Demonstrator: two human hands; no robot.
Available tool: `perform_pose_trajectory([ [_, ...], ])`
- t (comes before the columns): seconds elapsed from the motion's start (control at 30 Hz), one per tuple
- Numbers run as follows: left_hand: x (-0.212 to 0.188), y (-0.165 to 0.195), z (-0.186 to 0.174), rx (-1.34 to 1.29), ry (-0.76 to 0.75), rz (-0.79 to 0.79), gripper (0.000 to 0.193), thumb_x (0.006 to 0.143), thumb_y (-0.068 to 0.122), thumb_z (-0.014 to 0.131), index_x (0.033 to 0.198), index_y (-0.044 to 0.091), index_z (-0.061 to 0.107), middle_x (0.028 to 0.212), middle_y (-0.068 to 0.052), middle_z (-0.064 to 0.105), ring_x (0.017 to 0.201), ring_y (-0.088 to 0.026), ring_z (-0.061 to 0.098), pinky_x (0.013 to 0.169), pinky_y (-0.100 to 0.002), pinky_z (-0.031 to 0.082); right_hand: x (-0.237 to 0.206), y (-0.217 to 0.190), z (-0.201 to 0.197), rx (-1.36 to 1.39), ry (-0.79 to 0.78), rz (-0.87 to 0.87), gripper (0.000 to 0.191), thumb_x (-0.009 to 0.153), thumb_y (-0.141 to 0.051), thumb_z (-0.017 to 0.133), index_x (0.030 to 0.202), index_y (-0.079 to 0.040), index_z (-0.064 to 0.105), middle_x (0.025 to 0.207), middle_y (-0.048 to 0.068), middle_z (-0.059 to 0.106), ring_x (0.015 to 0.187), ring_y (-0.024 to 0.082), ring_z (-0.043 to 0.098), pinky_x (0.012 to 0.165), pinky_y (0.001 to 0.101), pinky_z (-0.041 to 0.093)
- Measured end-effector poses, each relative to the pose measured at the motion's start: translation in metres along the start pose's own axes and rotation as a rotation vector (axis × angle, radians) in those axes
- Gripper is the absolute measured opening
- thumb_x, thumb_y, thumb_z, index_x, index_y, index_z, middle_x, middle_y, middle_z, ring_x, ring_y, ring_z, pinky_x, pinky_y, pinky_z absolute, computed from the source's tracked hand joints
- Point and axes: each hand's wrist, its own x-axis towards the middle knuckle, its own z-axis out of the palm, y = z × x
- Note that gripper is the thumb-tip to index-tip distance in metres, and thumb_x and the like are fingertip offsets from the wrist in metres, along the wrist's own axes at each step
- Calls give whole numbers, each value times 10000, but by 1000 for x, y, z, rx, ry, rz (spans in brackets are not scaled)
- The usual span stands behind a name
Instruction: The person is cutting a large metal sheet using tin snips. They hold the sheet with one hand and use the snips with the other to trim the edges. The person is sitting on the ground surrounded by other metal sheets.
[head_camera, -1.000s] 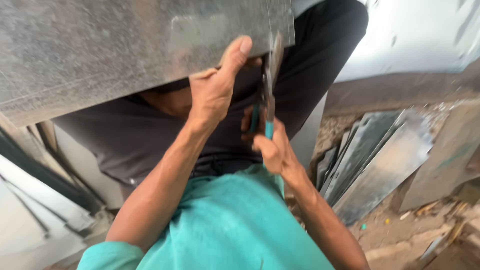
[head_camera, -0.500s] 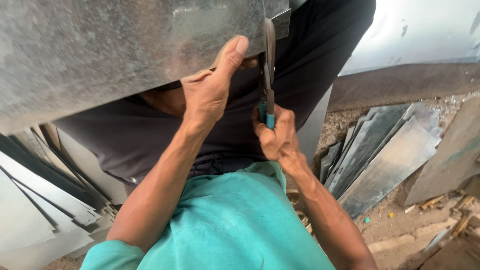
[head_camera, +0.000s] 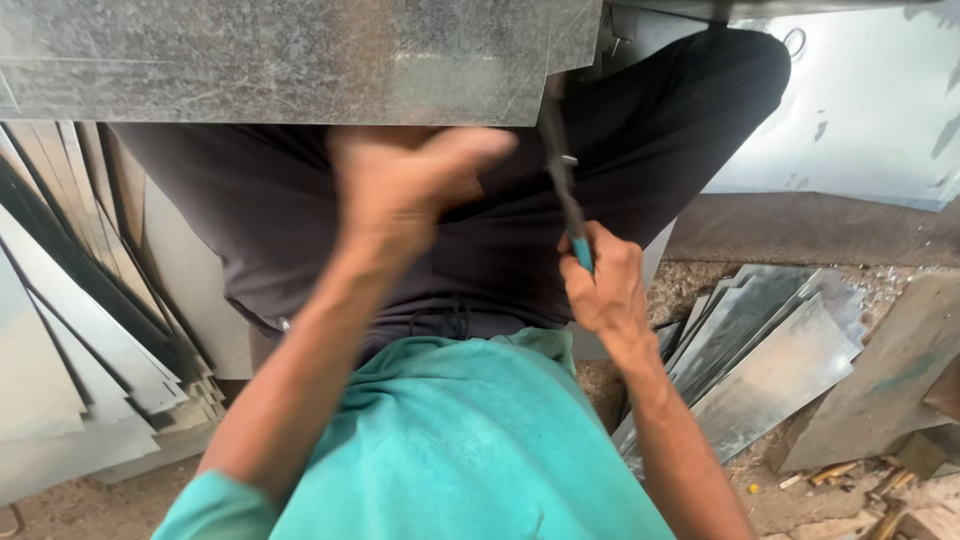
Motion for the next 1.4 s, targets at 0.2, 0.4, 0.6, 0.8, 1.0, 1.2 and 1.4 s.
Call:
perform_pose_trajectory([
  [0.2, 4, 103, -96, -179, 402, 432, 224, 868, 72, 835, 1046, 24, 708, 896, -36, 721, 761, -150, 689, 658, -297, 582, 0, -2, 8, 126, -146, 191, 176, 749, -117, 561, 797, 16, 665, 611, 89, 640, 561, 169, 625, 556, 336, 514],
  [0.4, 3, -1, -73, 6, 300, 462, 157, 1006, 91, 775, 1139, 12, 749, 972, -54, 759, 833, -123, 714, 744, -260, 601, 2, -50, 24, 174, -396, 94, 403, 710, -135, 508, 1060, 23, 631, 883, 136, 693, 760, 208, 687, 716, 342, 584],
  [0.6, -3, 13, -65, -204, 18, 270, 163, 990, 75, 752, 1107, -36, 726, 982, -99, 777, 905, -137, 762, 847, -268, 639, 17, -99, 34, 308, -571, 23, 635, 660, -140, 471, 1268, 29, 535, 1145, 189, 628, 1024, 279, 649, 903, 407, 597],
  [0.8, 0, 15, -65, -226, -21, 278, 136, 999, 61, 743, 1094, -36, 731, 981, -117, 782, 908, -155, 776, 869, -286, 660, 30, -116, 44, 230, -527, 44, 623, 658, -125, 479, 1263, 16, 528, 1084, 166, 635, 984, 259, 653, 847, 390, 594],
  [1.0, -2, 6, -69, -230, -20, 273, 130, 1006, 54, 746, 1099, -36, 731, 994, -119, 781, 925, -149, 774, 878, -267, 649, 34, -112, 38, 96, -459, -34, 344, 697, -93, 486, 998, 23, 605, 808, 104, 629, 747, 191, 603, 678, 333, 511],
  [1.2, 25, 76, -46, 10, 111, 439, 166, 1045, 98, 715, 930, -11, 664, 744, 14, 586, 651, -47, 525, 585, -208, 416, 38, -105, 44, 45, -387, -43, 143, 712, -84, 517, 764, 15, 606, 591, 55, 560, 545, 154, 527, 514, 320, 443],
  [1.4, 47, 12, -21, 98, 411, 592, 268, 1081, 147, 620, 871, -17, 652, 660, 67, 411, 587, -29, 331, 538, -252, 248, 34, -77, 16, 214, -543, 49, 338, 703, -163, 539, 976, 8, 639, 782, 72, 654, 693, 148, 634, 635, 302, 531],
])
